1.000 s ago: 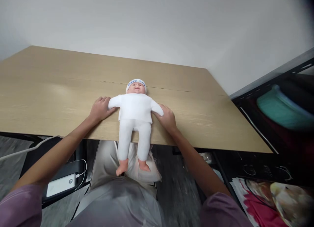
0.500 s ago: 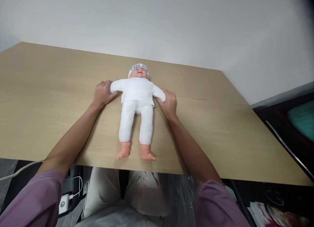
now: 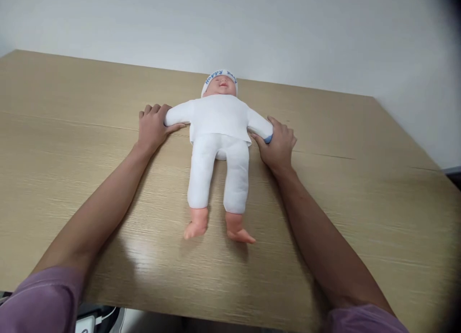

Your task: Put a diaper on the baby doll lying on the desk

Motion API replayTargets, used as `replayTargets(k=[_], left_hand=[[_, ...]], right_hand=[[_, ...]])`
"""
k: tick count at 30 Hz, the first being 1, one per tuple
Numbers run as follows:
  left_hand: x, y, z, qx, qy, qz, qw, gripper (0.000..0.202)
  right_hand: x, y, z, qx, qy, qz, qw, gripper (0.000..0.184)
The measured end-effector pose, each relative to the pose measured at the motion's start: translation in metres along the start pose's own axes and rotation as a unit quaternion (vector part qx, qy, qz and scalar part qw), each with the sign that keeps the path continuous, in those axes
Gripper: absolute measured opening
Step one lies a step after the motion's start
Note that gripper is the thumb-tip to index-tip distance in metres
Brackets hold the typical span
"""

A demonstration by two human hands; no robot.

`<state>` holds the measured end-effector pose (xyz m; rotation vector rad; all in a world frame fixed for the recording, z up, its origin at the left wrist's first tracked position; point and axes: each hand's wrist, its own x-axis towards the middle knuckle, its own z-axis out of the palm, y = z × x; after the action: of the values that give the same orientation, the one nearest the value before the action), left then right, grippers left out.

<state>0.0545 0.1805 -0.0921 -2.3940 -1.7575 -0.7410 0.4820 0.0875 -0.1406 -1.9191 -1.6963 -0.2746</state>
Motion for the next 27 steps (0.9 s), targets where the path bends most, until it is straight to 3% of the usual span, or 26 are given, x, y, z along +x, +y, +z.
replayTargets(k=[10, 14, 18, 21, 23, 25, 27], left_hand=[[-0.010, 0.000, -0.007, -0.018, -0.018, -0.013, 1.000, 0.076], [-0.034, 0.000, -0.018, -0.057, 0.017, -0.032, 0.998, 0.089], [-0.073, 0.014, -0.036, -0.089, 0.058, -0.053, 0.993, 0.103], [-0.113, 0.043, -0.063, -0.113, 0.072, -0.050, 0.990, 0.091], [-0.155, 0.068, -0.088, -0.146, 0.079, -0.039, 0.985, 0.074], [-0.220, 0.093, -0.113, -0.199, 0.081, -0.021, 0.976, 0.059], [-0.304, 0.112, -0.130, -0.264, 0.052, 0.002, 0.963, 0.045]], right_hand=[[-0.004, -0.009, -0.001, 0.014, -0.010, 0.009, 1.000, 0.074], [-0.022, -0.016, -0.008, 0.042, 0.024, 0.049, 0.998, 0.078], [-0.061, -0.038, -0.027, 0.083, 0.065, 0.112, 0.988, 0.078], [-0.107, -0.069, -0.060, 0.118, 0.062, 0.128, 0.983, 0.077], [-0.152, -0.093, -0.093, 0.149, 0.056, 0.115, 0.980, 0.070], [-0.214, -0.111, -0.132, 0.193, 0.061, 0.074, 0.976, 0.063], [-0.290, -0.119, -0.167, 0.226, 0.070, 0.033, 0.971, 0.058]])
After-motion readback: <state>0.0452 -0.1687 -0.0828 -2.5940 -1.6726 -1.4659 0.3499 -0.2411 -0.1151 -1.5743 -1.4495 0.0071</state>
